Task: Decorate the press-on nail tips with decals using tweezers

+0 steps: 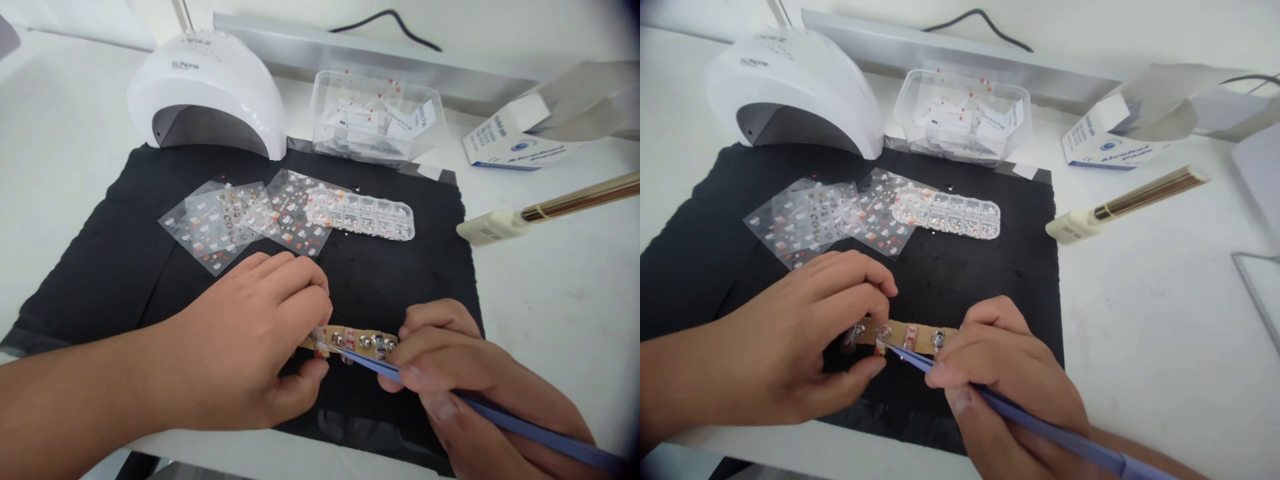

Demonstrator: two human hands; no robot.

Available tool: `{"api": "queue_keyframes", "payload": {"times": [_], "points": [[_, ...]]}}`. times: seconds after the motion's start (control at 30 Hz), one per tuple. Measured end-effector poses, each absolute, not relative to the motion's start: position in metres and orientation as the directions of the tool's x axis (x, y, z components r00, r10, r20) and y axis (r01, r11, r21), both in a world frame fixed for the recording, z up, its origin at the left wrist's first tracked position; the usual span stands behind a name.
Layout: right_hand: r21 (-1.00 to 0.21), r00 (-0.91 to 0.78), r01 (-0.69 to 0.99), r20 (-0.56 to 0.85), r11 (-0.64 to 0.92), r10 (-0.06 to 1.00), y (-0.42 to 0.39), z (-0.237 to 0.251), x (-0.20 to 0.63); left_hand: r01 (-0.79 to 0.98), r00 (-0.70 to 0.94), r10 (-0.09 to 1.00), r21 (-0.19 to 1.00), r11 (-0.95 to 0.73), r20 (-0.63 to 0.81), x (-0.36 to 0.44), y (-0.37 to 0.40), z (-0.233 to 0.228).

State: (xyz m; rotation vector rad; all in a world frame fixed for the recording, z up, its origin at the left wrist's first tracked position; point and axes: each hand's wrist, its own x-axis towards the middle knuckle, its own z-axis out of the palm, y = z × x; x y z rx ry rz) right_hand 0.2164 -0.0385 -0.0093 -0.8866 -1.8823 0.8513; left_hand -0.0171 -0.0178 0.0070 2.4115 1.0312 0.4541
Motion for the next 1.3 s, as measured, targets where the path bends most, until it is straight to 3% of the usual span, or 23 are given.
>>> {"api": "queue_keyframes", "payload": {"times": [1.03,1.3], "points": [[-0.816,-0.407,0.250,0.400,0.522,0.821,-0.038,-0.008,0.219,0.582,0.653,0.744,0.535,-0.613,0.142,-0.018,-0.019,0.005],[-0.897,-0.336,0.170,0.338,0.409,0.879,-0.047,-0.018,0.224,0.591,0.646,0.752,0.537,-0.602,0.132,-0.018,-0.020,0.005]]}}
